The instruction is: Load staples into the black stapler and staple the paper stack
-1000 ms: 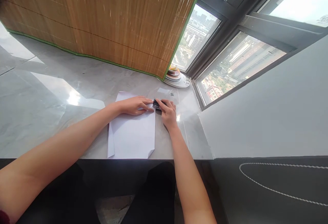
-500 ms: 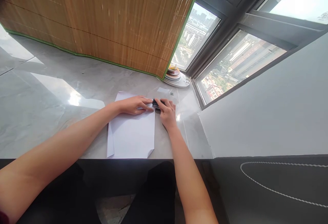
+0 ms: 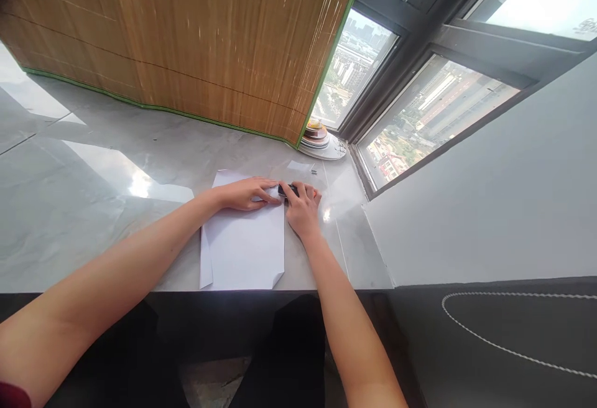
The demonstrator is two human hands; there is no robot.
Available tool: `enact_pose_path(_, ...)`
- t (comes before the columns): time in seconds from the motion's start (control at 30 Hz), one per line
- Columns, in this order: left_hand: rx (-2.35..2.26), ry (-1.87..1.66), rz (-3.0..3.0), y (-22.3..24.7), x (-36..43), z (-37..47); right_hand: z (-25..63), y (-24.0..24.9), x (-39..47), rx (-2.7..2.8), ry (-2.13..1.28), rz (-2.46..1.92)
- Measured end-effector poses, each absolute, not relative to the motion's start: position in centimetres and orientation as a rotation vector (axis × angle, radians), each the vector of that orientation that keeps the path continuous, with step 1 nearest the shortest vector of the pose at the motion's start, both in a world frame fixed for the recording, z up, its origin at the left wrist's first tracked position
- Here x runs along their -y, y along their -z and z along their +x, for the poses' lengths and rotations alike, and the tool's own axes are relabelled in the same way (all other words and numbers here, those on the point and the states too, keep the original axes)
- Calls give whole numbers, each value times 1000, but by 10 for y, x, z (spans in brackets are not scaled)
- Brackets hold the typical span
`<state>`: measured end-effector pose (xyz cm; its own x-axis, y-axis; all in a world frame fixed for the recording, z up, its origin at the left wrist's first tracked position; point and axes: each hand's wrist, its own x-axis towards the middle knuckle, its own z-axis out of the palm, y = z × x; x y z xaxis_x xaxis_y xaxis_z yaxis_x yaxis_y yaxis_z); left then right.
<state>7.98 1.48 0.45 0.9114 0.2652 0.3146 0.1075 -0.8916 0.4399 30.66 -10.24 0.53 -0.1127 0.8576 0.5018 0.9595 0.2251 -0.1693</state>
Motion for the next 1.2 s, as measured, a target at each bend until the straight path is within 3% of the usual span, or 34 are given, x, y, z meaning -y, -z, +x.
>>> enact_pose_path(0.43, -388, -394, 2755, -7, -18, 79, 353, 9, 83, 1352, 152, -1853)
enact_pose_path(0.7, -392, -444, 2666, -17, -15, 79, 353, 8, 83, 1294, 88, -1900)
enact_pose_path(0.83, -462, -933, 2183, -31, -16, 70, 353, 4, 84, 1282, 44, -1901)
enact_pose_path(0.97, -572, -1414, 1128, -40, -33, 46, 350, -1, 86, 1246, -11, -1889)
enact_pose_path(1.07, -513, -1537, 692, -41, -48, 30, 337, -9, 93, 1232, -66, -1836)
enact_pose_path(1.2, -459, -1534, 623, -37, -55, 26, 298, -26, 112, 1339, -183, -1678)
